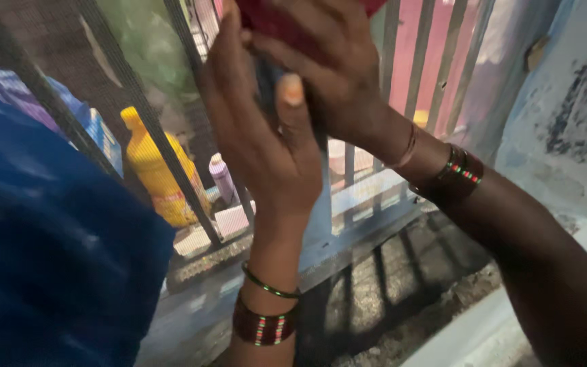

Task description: The person cleans a window sill and the lower section of a metal security grille using a red cloth and a toothbrush. They scrub the concrete sill and wipe the metal bars, moving from right to left along the window frame.

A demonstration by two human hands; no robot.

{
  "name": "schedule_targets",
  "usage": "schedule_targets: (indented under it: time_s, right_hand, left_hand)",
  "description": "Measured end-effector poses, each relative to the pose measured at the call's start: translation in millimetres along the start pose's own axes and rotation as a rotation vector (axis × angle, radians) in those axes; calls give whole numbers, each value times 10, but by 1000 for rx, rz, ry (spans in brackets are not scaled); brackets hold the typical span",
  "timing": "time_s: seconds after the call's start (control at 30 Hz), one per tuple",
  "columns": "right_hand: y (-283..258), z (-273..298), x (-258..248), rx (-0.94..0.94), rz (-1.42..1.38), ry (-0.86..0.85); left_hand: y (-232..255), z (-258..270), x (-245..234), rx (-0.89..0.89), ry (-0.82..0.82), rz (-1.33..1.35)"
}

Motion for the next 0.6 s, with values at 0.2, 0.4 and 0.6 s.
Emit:
schedule_targets:
  time_s: [0.2,0.4,0.6]
  right_hand:
    - [-277,796,103,-204,-43,-36]
    - [-626,1282,97,-456,-139,-238]
    - [313,578,192,-330,-11,-64]
  left_hand:
    - [-131,-59,-116,-20,33,198]
    - [-156,-112,-141,3,-4,261]
    - [-161,-116,-148,-74,-29,208]
Point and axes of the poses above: each hand's wrist, its own z-axis away from the middle knuckle, its own x-axis out of the palm, y = z × x, the point moved 10 cm from there along -z, towards the middle knuckle, and after that the axes turned 5 degrees about x, right-handed, at the moved point
